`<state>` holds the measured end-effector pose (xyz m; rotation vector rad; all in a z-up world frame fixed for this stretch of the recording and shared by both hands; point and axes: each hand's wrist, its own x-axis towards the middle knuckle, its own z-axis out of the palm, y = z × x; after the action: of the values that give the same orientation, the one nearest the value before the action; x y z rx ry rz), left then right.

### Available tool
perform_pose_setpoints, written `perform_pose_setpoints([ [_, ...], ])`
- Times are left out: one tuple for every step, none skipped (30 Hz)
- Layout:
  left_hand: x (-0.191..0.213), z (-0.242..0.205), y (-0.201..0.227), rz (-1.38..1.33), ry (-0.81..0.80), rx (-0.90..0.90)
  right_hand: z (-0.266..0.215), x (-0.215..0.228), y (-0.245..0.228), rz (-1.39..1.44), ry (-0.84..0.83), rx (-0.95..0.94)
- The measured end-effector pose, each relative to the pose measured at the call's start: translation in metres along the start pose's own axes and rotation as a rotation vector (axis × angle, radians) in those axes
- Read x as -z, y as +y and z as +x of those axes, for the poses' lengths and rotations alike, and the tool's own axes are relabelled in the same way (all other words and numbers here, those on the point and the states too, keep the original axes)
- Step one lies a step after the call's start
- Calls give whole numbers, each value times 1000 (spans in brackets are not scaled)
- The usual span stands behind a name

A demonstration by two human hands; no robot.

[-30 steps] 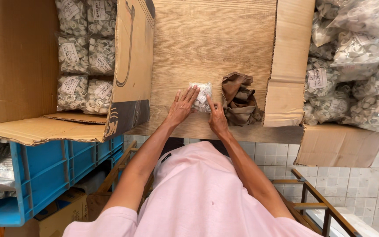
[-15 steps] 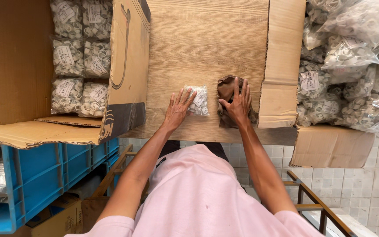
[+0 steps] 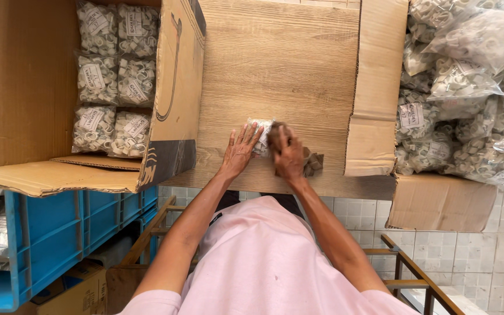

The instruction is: The person takes a small plastic bag containing parts from one cardboard box and places it into another cardboard box, repeating this for several bags.

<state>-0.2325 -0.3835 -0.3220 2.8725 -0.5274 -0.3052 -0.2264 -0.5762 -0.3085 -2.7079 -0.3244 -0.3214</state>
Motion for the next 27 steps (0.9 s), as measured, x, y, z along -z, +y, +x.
perform_pose_setpoints([
  [1,0,1,0,1,0,-7,2,-3,-1,0,1],
  [2,-1,1,20,4,-3,-14,4,-7,-62,-39,71],
  [3,-2,2,40,7,-6,-22,6,-12,-124,-79,140],
  [3,0,1,43,11,-3,-21,-5,1,-124,-76,145],
  [3,1,1,15,11,-3,-21,-17,14,-114,-89,165],
  [2,-1,2,-13,6,-3,-24,-27,26,-102,-108,181],
  [2,-1,2,-13,4,-1,-18,-29,29,-100,-109,182],
  [3,0,2,-26,2,4,-12,-30,32,-87,-171,76],
  [3,1,3,-39,-1,9,-6,-32,35,-75,-233,-29],
  [2,1,4,-41,0,8,-1,-25,29,-77,-233,-29],
  [1,1,5,-34,-2,8,4,-18,22,-23,-193,-57],
  [1,1,3,-23,-4,11,12,-12,14,36,-152,-82],
  [0,1,1,-20,-2,14,12,-3,3,39,-150,-79],
  [-2,2,0,19,-2,6,10,7,-7,-11,-177,53],
  [-4,2,0,58,-1,-1,9,18,-17,-61,-203,185],
  [-3,1,1,57,-2,-2,7,13,-6,-62,-204,185],
  [-2,0,2,10,-9,-1,6,8,5,-42,-161,109],
  [0,1,0,-34,-13,3,7,2,14,-21,-115,37],
  [4,3,0,-32,-10,5,12,-4,26,-19,-113,40],
  [7,1,0,-53,-15,3,11,-9,35,-23,-165,-8],
  [9,0,1,-73,-20,2,10,-14,44,-26,-217,-56],
  [9,0,0,-71,-17,-2,12,-8,34,-27,-213,-58],
  [9,0,-1,-69,-17,-5,14,-3,24,16,-173,-71],
  [7,-1,0,-71,-18,-5,15,3,14,58,-138,-83],
  [7,1,1,-73,-18,-6,8,2,10,56,-139,-84],
  [7,0,1,-78,-13,-5,-1,0,5,38,-153,-9],
  [7,0,1,-84,-9,-5,-9,-2,0,20,-167,66],
])
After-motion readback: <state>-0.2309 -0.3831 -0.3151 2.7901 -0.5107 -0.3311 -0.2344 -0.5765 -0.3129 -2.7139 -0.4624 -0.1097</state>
